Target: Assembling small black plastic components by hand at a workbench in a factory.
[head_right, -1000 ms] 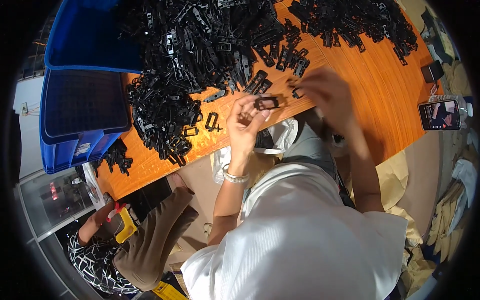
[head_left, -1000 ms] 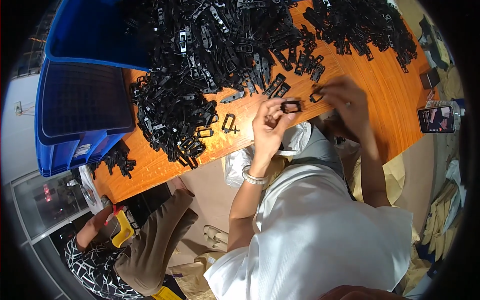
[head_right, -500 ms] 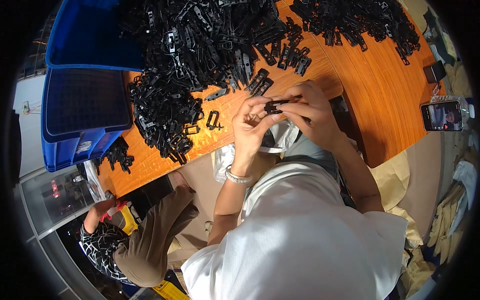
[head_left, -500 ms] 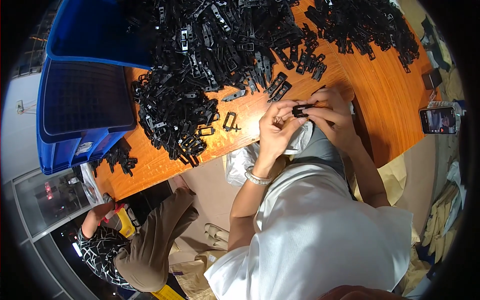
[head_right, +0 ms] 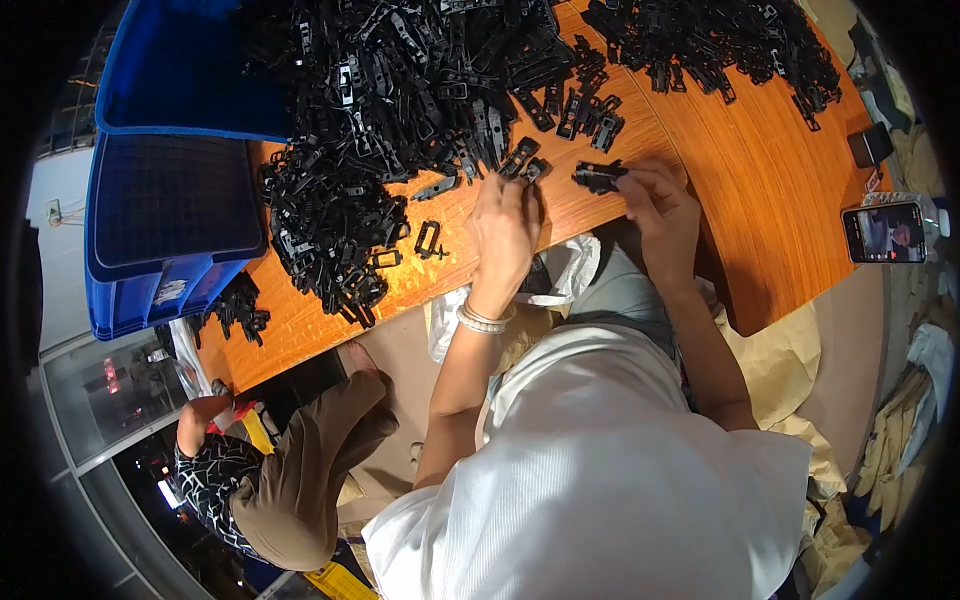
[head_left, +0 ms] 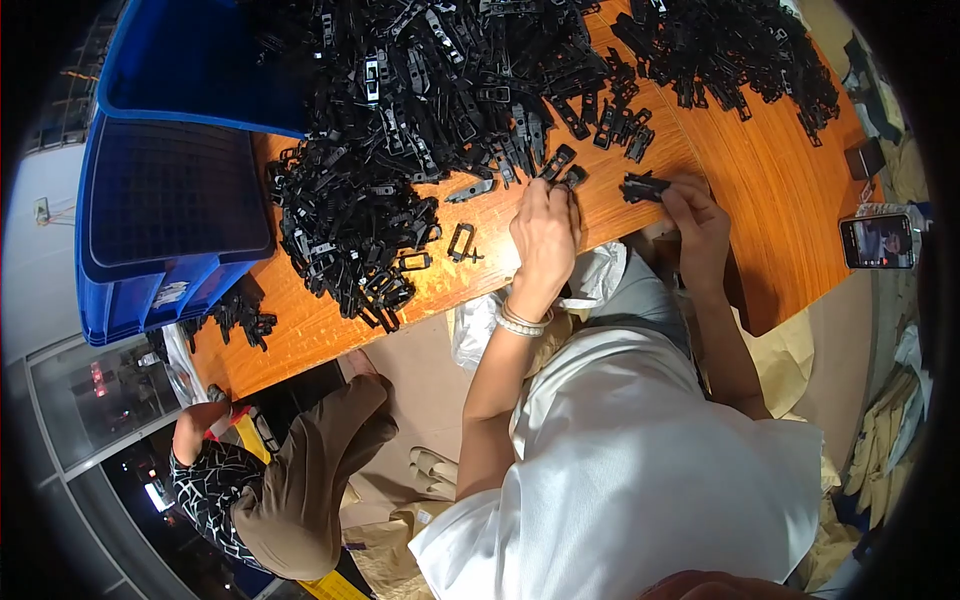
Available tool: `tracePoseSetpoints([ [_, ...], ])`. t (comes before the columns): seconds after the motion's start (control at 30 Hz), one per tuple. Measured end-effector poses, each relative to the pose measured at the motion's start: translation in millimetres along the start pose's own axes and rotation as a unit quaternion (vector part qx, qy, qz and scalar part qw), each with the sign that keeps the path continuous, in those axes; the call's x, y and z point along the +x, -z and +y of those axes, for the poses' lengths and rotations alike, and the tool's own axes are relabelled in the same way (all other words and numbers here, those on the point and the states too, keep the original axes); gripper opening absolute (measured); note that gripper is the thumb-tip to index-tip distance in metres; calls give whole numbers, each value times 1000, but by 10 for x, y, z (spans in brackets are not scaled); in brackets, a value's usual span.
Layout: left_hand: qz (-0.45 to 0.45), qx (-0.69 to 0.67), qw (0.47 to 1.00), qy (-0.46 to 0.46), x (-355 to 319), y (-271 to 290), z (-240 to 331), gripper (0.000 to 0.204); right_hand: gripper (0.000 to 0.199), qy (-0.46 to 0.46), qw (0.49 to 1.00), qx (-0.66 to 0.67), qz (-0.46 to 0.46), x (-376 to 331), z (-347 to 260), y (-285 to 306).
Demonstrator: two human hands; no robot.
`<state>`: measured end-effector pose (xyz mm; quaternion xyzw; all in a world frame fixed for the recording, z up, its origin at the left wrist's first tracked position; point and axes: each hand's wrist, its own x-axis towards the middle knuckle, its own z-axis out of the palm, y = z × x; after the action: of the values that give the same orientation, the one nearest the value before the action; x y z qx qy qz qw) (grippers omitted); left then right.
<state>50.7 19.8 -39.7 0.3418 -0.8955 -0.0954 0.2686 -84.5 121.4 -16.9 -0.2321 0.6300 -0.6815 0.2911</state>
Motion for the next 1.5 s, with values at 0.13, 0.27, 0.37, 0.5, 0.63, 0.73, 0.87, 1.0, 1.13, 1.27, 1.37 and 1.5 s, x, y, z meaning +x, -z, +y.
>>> tracePoseSetpoints([
  [0.13, 35, -393, 902, 177, -67, 8, 77, 7, 17, -55, 998, -18, -29, 2, -18, 2],
  [0.27, -15, -616, 743, 262, -111, 51, 142, 11, 21, -145, 982, 95, -73, 13, -9, -7],
  [0.37, -35, -632, 730, 258, -140, 52, 118, 12, 22, -140, 983, 83, -81, 2, -19, -6],
  [0.5, -44, -646, 713, 269, -122, 80, 159, 9, 21, -151, 980, 102, -82, -2, 32, 43],
  [0.63, -44, -639, 719, 268, -88, 113, 198, 9, 20, -182, 967, 164, -73, -13, -16, 13],
  [0.73, -82, -611, 742, 265, -125, 56, 206, 9, 20, -181, 970, 137, -86, -51, -31, -16],
  [0.87, -70, -598, 761, 242, -144, 29, 221, 10, 14, -70, 996, -18, -57, -118, -53, -100],
  [1.0, -162, -646, 682, 304, -12, 150, 227, 9, 7, 65, 984, -137, -95, -179, -11, -90],
  [1.13, -190, -580, 745, 268, 34, 117, 225, 10, 5, -11, 994, -76, -83, -167, 87, -90],
  [1.27, -176, -622, 719, 255, 76, 145, 273, 11, 7, -37, 995, 79, -41, -153, 28, -122],
  [1.37, -189, -631, 712, 243, 139, 143, 313, 13, 9, -48, 995, 65, -64, -132, -1, -67],
  [1.5, -240, -662, 667, 242, 275, 103, 350, 18, 13, 34, 998, 0, -58, -33, -5, 11],
])
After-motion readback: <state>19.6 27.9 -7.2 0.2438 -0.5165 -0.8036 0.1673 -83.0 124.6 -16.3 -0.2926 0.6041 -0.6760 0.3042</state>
